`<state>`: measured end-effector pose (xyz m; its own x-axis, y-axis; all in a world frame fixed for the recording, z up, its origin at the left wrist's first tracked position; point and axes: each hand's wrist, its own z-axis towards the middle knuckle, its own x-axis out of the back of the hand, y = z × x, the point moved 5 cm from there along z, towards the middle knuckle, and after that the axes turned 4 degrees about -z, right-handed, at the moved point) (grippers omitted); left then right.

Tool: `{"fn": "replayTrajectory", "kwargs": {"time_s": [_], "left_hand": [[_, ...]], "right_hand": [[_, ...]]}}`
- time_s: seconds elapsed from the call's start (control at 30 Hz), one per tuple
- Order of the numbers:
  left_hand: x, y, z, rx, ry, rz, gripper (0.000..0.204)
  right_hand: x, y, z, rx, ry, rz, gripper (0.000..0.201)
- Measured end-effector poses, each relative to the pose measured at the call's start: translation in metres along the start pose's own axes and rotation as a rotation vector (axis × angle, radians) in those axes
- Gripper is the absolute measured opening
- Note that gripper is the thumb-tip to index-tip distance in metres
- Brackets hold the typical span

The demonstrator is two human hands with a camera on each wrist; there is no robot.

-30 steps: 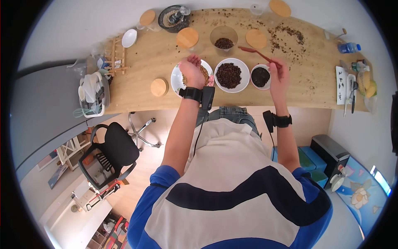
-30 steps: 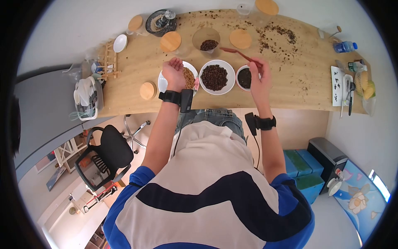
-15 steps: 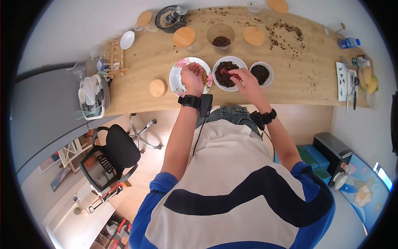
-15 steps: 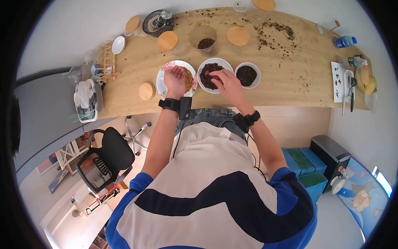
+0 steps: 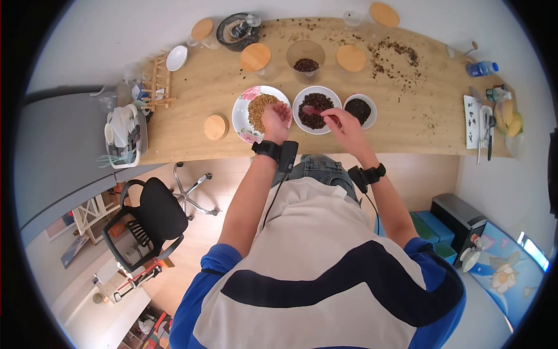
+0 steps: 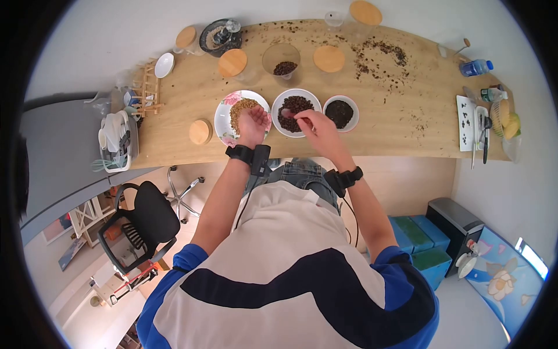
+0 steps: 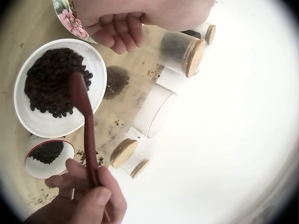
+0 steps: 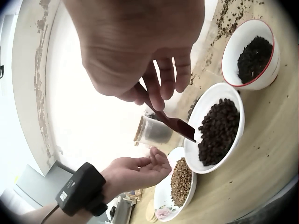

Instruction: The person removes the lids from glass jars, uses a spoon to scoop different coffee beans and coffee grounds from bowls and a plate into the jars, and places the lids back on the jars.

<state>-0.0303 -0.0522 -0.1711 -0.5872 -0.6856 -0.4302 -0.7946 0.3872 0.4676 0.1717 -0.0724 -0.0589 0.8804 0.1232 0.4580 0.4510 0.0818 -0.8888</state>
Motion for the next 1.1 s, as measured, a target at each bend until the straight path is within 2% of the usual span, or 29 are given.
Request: {"fn": "replayTrajectory", "kwargs": {"time_s": [0.07, 0.1, 0.2, 0.27, 0.3, 0.37, 0.4, 0.47, 0.5, 0.57, 0.7, 0.77, 0.8, 0.87, 0.9, 0.97, 1.1], "left_hand": [[0.002, -0.001, 0.001, -0.001, -0.004, 0.007, 0.024], [0.002, -0.002, 0.002, -0.001, -0.009, 0.014, 0.024], [0.002, 0.002, -0.001, 0.001, -0.005, 0.028, 0.026], [0.005, 0.003, -0.001, -0.006, -0.029, 0.025, 0.026], [0.006, 0.004, -0.002, -0.014, -0.053, 0.025, 0.025], [0.007, 0.002, -0.001, -0.002, -0.043, 0.015, 0.025], [0.008, 0.001, -0.002, 0.009, -0.033, 0.008, 0.025], [0.007, 0.001, -0.005, 0.007, -0.04, 0.017, 0.025], [0.005, 0.001, -0.006, 0.006, -0.048, 0.03, 0.024], [0.006, 0.001, -0.003, 0.01, -0.05, 0.028, 0.024], [0.011, -0.007, 0.007, 0.065, -0.119, 0.067, 0.025], [0.001, -0.004, -0.007, 0.063, -0.164, 0.134, 0.026], [-0.007, -0.003, -0.015, 0.066, -0.213, 0.205, 0.029], [-0.01, -0.003, -0.02, 0.069, -0.256, 0.226, 0.031], [-0.013, -0.004, -0.022, 0.074, -0.302, 0.246, 0.033], [-0.013, -0.005, -0.022, 0.076, -0.311, 0.251, 0.033], [-0.009, -0.008, -0.02, 0.078, -0.303, 0.239, 0.032]], "right_hand": [[-0.012, -0.004, 0.001, 0.012, -0.115, -0.004, 0.014], [-0.013, 0.0, -0.001, 0.013, -0.112, -0.005, 0.014], [-0.01, 0.008, -0.005, 0.076, -0.007, -0.105, 0.015], [0.001, 0.016, -0.008, -0.04, 0.067, -0.129, 0.015], [0.0, 0.017, -0.009, -0.04, 0.064, -0.13, 0.015], [0.005, 0.026, -0.011, -0.159, 0.187, 0.073, 0.016], [0.004, 0.026, -0.01, -0.158, 0.183, 0.071, 0.016], [0.015, 0.026, -0.011, -0.167, 0.426, 0.11, 0.018], [0.015, 0.027, -0.009, -0.163, 0.424, 0.111, 0.018], [0.025, 0.026, -0.008, -0.128, 0.533, -0.124, 0.019], [0.02, 0.036, -0.003, -0.096, 0.47, -0.318, 0.019], [0.015, 0.046, -0.002, -0.248, 0.47, -0.214, 0.021], [0.013, 0.046, 0.0, -0.246, 0.467, -0.209, 0.021], [0.006, 0.06, 0.001, -0.462, 0.44, 0.187, 0.024], [0.004, 0.065, 0.004, -0.463, 0.44, 0.189, 0.024], [-0.005, 0.081, 0.008, -0.517, 0.45, 0.306, 0.026], [-0.01, 0.096, 0.012, -0.582, 0.494, 0.355, 0.026]]}}
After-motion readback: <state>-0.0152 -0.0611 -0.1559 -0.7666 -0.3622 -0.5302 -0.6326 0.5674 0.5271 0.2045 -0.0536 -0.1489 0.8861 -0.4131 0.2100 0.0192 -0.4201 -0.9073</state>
